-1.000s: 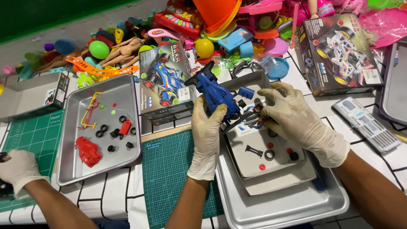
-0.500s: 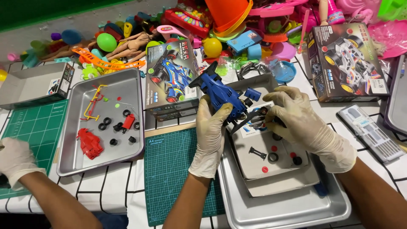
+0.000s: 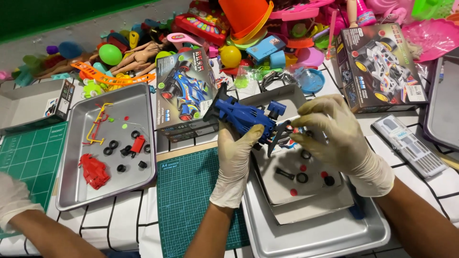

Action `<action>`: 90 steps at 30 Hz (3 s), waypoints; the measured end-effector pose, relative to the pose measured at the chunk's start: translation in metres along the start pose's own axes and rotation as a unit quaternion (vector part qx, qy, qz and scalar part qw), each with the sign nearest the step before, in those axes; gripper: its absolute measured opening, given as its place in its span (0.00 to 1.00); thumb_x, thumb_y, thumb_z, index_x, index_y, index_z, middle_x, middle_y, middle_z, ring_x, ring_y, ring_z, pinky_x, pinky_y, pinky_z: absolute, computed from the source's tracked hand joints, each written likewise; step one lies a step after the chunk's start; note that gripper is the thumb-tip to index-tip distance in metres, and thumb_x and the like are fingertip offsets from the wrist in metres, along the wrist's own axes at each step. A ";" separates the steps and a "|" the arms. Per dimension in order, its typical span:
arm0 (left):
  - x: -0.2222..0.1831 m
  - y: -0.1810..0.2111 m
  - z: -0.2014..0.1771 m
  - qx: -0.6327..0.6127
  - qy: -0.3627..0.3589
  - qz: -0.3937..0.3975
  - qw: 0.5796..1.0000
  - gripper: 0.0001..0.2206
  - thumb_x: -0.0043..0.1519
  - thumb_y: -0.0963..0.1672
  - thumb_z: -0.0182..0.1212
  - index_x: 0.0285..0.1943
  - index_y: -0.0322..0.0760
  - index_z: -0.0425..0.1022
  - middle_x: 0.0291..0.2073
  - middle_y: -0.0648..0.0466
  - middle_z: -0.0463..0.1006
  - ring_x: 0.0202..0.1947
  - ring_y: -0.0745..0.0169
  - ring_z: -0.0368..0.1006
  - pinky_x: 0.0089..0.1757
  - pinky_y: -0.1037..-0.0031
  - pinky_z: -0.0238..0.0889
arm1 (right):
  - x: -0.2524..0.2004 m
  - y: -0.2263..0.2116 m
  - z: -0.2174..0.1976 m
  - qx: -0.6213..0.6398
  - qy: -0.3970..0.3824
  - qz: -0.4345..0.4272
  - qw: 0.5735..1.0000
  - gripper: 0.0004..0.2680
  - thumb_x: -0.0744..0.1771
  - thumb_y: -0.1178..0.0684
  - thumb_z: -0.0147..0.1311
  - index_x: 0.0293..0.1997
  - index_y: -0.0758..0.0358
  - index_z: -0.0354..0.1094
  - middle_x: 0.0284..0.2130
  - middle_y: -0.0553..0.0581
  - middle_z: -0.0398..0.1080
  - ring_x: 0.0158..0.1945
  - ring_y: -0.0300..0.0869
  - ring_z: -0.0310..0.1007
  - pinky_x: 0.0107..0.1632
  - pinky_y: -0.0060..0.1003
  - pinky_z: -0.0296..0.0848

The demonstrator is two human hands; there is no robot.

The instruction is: Assembling a plastic model toy car by fitting and securing the body shell onto the chassis.

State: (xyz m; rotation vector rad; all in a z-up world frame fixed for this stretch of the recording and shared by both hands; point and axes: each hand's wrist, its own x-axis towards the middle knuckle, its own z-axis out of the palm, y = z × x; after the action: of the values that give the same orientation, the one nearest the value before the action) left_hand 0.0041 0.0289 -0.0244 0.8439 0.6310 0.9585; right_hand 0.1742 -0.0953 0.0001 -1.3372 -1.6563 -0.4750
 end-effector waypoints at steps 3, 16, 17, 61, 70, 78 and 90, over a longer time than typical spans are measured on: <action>-0.013 0.016 0.012 -0.085 0.001 -0.045 0.995 0.33 0.45 0.33 0.72 0.62 0.23 0.67 0.43 0.40 0.78 0.46 0.50 0.78 0.45 0.64 0.77 | 0.000 -0.014 0.005 0.005 -0.001 -0.012 1.000 0.12 0.61 0.48 0.71 0.46 0.52 0.78 0.43 0.55 0.72 0.48 0.52 0.69 0.52 0.46 0.71; -0.019 0.025 0.021 -0.013 -0.006 -0.064 0.998 0.35 0.42 0.31 0.73 0.63 0.17 0.67 0.46 0.32 0.79 0.48 0.40 0.78 0.44 0.61 0.77 | 0.005 -0.022 0.005 0.002 0.007 -0.015 1.000 0.07 0.63 0.55 0.68 0.42 0.56 0.76 0.39 0.57 0.71 0.44 0.54 0.70 0.52 0.48 0.71; -0.021 0.023 0.022 -0.035 0.004 -0.071 0.997 0.33 0.44 0.32 0.72 0.63 0.17 0.66 0.47 0.32 0.78 0.49 0.45 0.76 0.44 0.61 0.77 | 0.004 -0.022 0.006 0.005 0.005 -0.011 1.000 0.07 0.63 0.55 0.68 0.42 0.57 0.76 0.39 0.57 0.71 0.44 0.55 0.70 0.51 0.48 0.71; -0.004 0.024 -0.001 0.046 -0.019 0.139 0.989 0.23 0.55 0.39 0.65 0.60 0.30 0.66 0.47 0.49 0.75 0.46 0.64 0.72 0.53 0.69 0.70 | 0.008 0.000 -0.016 -0.080 -0.086 -0.010 0.993 0.08 0.68 0.58 0.68 0.45 0.63 0.70 0.43 0.61 0.72 0.46 0.48 0.72 0.57 0.50 0.62; 0.006 0.005 -0.011 0.061 -0.025 0.138 0.988 0.35 0.54 0.40 0.66 0.71 0.24 0.54 0.64 0.43 0.63 0.57 0.60 0.66 0.60 0.62 0.65 | -0.014 0.013 0.000 -0.198 -0.270 0.026 0.942 0.10 0.56 0.42 0.69 0.31 0.49 0.75 0.57 0.53 0.70 0.63 0.59 0.64 0.53 0.61 0.70; 0.005 0.003 -0.010 0.023 -0.082 0.149 0.985 0.26 0.57 0.37 0.64 0.66 0.31 0.62 0.53 0.49 0.72 0.49 0.64 0.71 0.58 0.62 0.69 | -0.013 0.004 0.005 -0.292 -0.324 0.022 0.900 0.07 0.66 0.45 0.56 0.35 0.52 0.78 0.58 0.55 0.70 0.66 0.57 0.65 0.49 0.56 0.74; -0.004 0.014 0.000 0.015 -0.079 0.127 0.989 0.22 0.57 0.38 0.65 0.60 0.30 0.65 0.51 0.48 0.72 0.49 0.64 0.71 0.57 0.67 0.70 | -0.010 0.013 0.000 -0.289 -0.188 -0.033 0.938 0.09 0.65 0.49 0.68 0.46 0.48 0.75 0.48 0.48 0.76 0.52 0.49 0.72 0.45 0.45 0.66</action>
State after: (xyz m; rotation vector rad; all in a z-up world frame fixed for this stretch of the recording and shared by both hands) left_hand -0.0035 0.0296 -0.0125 1.0324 0.4079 1.1007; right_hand 0.1853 -0.0963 -0.0114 -1.8959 -1.9630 -0.8335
